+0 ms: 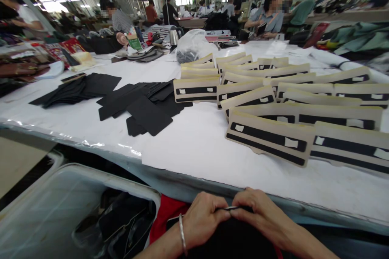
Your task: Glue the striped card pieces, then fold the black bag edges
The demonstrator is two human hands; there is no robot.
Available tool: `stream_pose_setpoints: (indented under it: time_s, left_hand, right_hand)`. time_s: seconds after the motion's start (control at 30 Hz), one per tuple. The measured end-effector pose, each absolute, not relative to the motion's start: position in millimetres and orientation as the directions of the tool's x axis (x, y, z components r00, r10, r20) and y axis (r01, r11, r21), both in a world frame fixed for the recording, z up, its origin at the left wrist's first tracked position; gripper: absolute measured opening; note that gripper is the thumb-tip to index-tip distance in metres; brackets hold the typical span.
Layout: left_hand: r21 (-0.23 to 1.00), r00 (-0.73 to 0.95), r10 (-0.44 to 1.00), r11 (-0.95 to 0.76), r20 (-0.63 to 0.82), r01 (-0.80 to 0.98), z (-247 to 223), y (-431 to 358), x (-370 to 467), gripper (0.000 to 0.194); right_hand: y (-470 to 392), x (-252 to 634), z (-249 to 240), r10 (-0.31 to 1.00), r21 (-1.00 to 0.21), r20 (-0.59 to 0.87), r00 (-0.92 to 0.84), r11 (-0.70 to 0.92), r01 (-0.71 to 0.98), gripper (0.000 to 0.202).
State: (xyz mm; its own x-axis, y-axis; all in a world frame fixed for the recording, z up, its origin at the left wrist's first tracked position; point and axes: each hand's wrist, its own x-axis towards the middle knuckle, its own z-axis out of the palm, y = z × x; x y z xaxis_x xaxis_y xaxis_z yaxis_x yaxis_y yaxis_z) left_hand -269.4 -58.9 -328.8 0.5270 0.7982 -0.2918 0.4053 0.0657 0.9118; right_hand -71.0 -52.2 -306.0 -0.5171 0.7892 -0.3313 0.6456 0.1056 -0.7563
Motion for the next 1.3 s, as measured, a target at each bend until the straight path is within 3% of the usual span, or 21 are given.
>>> stream_pose_setpoints:
  time_s: [0.23, 0.53, 0.6, 0.73, 0.87, 1.17, 1.3]
  left_hand:
    - [0.911, 0.548, 0.774, 0.088, -0.317, 0.402, -328.0, -53.6, -269.8, 0.033]
    - [0.856, 0.472, 0.768, 0.184, -0.432, 0.484, -299.2, -31.0, -319.6, 0.017]
    - [0.85, 0.48, 0.765, 0.164, -0.43, 0.5, -285.9, -21.4, -329.6, 0.018]
    - [0.839, 0.502, 0.756, 0.111, -0.42, 0.533, -270.1, -10.6, -330.9, 0.014]
    - [0.843, 0.539, 0.73, 0.096, -0.421, 0.529, -275.2, -12.2, -319.9, 0.013]
    - [0.896, 0.591, 0.699, 0.167, -0.402, 0.411, -295.3, -17.5, -332.7, 0.015]
    - [0.897, 0.577, 0.695, 0.251, -0.428, 0.364, -302.3, -19.7, -341.8, 0.017]
  right_hand:
    - [-50.8, -76.1, -304.7, 0.767, -0.764, -0.338, -0.545, 0.115, 0.635, 0.046]
    - [-26.9, -56.3, -299.4, 0.753, -0.875, -0.461, -0.47, -0.296, 0.384, 0.048]
    - [-18.3, -55.0, -296.4, 0.749, -0.878, -0.438, -0.496, -0.239, 0.415, 0.049]
    - [-13.3, -70.1, -281.3, 0.732, -0.826, -0.341, -0.59, 0.066, 0.559, 0.038]
    - [-21.2, -99.3, -274.5, 0.677, -0.801, -0.286, -0.678, 0.22, 0.557, 0.027]
    - [-30.8, -107.5, -279.6, 0.624, -0.744, -0.417, -0.661, 0.183, 0.643, 0.044]
    - [-41.5, -69.4, -295.2, 0.692, -0.767, -0.425, -0.583, 0.066, 0.638, 0.045]
